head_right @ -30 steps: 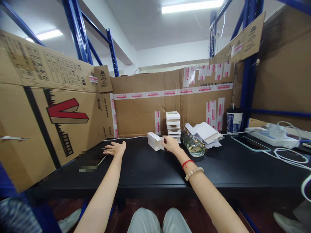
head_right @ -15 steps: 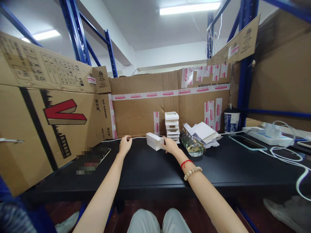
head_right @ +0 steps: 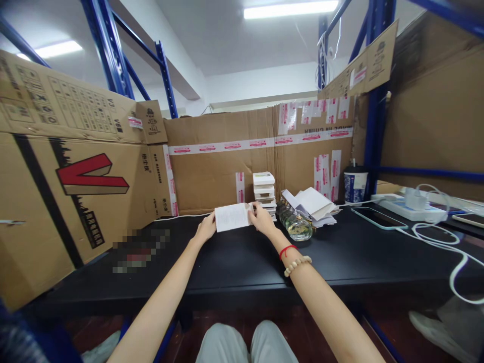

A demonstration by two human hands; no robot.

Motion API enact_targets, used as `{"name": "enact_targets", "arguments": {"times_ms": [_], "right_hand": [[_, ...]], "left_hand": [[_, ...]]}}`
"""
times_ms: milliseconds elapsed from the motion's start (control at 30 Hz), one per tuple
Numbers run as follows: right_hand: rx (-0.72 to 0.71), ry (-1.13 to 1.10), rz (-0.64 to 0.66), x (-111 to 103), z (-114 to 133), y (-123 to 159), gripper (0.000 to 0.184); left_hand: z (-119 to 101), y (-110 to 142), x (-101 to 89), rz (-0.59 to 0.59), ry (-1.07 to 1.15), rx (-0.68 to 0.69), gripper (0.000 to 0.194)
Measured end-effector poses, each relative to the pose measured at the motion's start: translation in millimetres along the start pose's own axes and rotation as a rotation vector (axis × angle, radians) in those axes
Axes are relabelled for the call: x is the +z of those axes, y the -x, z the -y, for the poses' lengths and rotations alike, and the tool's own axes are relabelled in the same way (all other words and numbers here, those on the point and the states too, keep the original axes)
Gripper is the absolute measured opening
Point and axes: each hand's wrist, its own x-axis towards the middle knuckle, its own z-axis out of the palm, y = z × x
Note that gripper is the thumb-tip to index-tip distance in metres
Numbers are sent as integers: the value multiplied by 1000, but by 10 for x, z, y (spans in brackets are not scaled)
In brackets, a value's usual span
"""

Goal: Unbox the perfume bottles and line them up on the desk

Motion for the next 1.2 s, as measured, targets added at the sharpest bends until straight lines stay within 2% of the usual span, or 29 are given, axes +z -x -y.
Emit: {"name": "enact_targets", "arguments": {"times_ms": [200, 300, 533, 600, 733, 800, 867, 967, 1033, 1100, 1200], "right_hand": [[58, -227, 19, 113, 14, -5, 21], [82, -302, 30, 178, 32, 14, 24], [89, -388, 75, 171, 139, 82, 36], [95, -387, 131, 167, 167, 102, 36], [100, -338, 332, 179, 184, 134, 53], [52, -299, 366, 176, 192, 144, 59], [-64, -197, 292, 155, 211, 149, 59], [-285, 87, 47, 103, 256, 139, 53], [-365, 218, -121, 68, 277, 118, 49], [-379, 222, -281, 37, 283, 87, 45], [-355, 52, -513, -22, 276, 30, 44]], "left_hand": [[-5, -51, -12, -95, 28, -133, 53], [-10, -45, -2, -102, 23, -138, 63], [-39, 16, 37, -49, -32, -3, 44], [-56, 22, 35, -51, -48, 8, 40], [-85, 22, 8, -113, -69, -39, 37], [-87, 20, -10, -165, -75, -94, 38], [-82, 21, -27, -214, -76, -153, 40], [-81, 29, -45, -263, -68, -210, 44], [-89, 35, -49, -281, -61, -222, 44], [-101, 38, -46, -289, -56, -226, 41], [-110, 34, -32, -289, -52, -224, 37]]}}
